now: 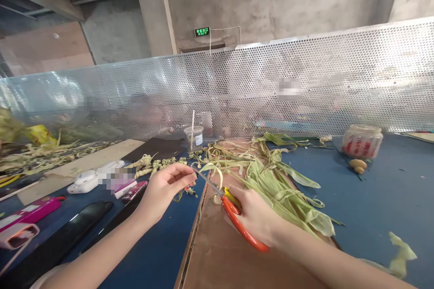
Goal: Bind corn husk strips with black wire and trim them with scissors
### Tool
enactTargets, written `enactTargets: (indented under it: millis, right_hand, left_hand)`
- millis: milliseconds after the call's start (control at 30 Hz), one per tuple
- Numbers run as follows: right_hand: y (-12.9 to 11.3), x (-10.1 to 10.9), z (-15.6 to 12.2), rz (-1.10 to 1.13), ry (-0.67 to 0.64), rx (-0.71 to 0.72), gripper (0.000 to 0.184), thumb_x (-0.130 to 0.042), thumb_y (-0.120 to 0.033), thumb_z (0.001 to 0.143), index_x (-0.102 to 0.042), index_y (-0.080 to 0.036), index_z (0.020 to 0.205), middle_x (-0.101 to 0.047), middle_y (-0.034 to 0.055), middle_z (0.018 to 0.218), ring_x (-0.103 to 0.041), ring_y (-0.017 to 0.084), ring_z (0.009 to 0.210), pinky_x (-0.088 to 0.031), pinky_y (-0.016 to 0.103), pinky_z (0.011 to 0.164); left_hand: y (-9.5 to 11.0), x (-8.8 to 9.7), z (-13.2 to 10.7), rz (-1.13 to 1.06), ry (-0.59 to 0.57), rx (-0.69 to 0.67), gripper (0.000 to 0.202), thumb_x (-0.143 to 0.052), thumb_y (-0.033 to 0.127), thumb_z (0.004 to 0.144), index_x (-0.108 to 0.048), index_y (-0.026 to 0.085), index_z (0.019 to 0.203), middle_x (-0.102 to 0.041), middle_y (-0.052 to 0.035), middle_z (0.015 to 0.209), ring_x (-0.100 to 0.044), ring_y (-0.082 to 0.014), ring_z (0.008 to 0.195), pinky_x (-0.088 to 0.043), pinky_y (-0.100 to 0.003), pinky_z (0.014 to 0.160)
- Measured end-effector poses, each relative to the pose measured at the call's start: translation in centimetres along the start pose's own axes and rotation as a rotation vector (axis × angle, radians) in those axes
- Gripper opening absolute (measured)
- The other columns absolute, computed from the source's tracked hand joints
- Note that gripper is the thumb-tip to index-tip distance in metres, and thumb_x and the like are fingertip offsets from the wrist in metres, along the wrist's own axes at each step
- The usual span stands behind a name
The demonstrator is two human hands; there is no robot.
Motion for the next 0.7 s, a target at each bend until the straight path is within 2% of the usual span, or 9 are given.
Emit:
enactTargets:
  millis: [400,700]
  right_hand:
    - [-0.59,-0.10,-0.07,0.062,-0.045,0.021,0.007,-0.041,-0.013,0.072,-0.040,-0.019,0.070,-0.030,-0.0059,0.059,-0.024,0.009,0.055,-0.026,0.021,0.050]
    - [-0.22,-0.25,0.05,-0.046,-0.021,0.029,0.018,-0.041,-0.014,0.071,-0.028,-0.019,0.061,-0.025,-0.0070,0.056,-0.019,0.009,0.054,-0.021,0.021,0.046]
  left_hand:
    - [-0.25,0.12,0.06,0.010,-0.002,0.017,0.014,-0.070,0.029,0.068,-0.065,0.019,0.076,-0.066,-0.0016,0.072,-0.061,-0.0148,0.067,-0.046,-0.024,0.063]
    - [-0.14,0.36,0.27,0.008,-0.029,-0.009,0.013,-0.070,0.030,0.067,-0.066,0.020,0.074,-0.066,-0.0004,0.073,-0.060,-0.0134,0.068,-0.045,-0.022,0.061]
Point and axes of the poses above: each hand's wrist, its own z-axis towards the middle knuckle, its own x-axis out of the back of the hand, y = z × x, the point moved 7 cm from there along z, towards the middle knuckle
